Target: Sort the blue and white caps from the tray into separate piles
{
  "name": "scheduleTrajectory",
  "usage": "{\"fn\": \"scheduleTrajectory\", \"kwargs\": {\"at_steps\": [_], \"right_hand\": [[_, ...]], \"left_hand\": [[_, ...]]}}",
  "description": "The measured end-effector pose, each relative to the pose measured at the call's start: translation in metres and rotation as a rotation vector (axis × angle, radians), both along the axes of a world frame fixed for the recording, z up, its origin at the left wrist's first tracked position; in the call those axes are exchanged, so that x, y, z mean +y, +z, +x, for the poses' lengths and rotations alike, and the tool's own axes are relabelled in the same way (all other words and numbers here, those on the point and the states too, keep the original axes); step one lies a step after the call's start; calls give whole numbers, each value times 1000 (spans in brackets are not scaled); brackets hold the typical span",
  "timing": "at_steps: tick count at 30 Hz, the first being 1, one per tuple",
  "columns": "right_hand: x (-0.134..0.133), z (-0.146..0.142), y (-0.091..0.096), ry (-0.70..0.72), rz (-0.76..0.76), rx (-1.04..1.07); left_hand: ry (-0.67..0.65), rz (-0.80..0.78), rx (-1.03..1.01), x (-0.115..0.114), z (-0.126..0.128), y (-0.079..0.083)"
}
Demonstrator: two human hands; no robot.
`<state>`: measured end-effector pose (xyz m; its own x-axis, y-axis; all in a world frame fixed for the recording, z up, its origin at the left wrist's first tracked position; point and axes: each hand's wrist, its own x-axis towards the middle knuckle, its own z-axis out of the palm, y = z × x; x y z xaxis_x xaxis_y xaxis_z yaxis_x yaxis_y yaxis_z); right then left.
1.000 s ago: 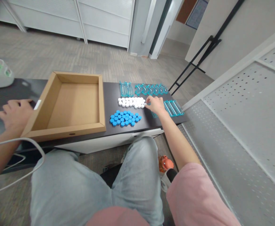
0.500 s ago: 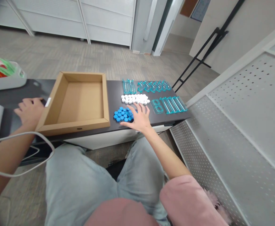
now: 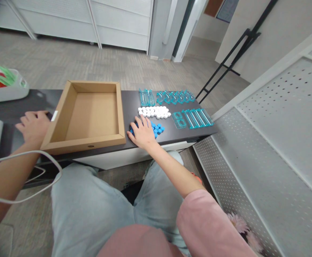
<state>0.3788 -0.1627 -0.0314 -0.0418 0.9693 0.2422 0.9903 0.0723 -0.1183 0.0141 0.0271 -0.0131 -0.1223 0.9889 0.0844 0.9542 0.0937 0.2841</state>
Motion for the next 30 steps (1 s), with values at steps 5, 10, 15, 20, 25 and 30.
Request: {"fn": "scheduleTrajectory", "kwargs": {"at_steps": [5, 10, 15, 20, 25, 30], "right_hand": [[-2, -1, 6, -44, -63, -1], [-4, 7, 4, -82, -38, 23], [-8, 15, 6, -100, -15, 13], [-20, 33, 14, -106, 20, 26], [-34, 56, 13, -113, -23, 33], [-40, 65, 9, -99, -23, 66]], "left_hand": [[3, -25, -9, 2, -1, 2], [14, -14, -3, 6, -4, -3], [3, 40, 0, 7, -5, -8], [8, 13, 9, 7, -5, -6], [23, 6, -2, 4, -1, -2], [15, -14, -2, -2, 4, 6]]}}
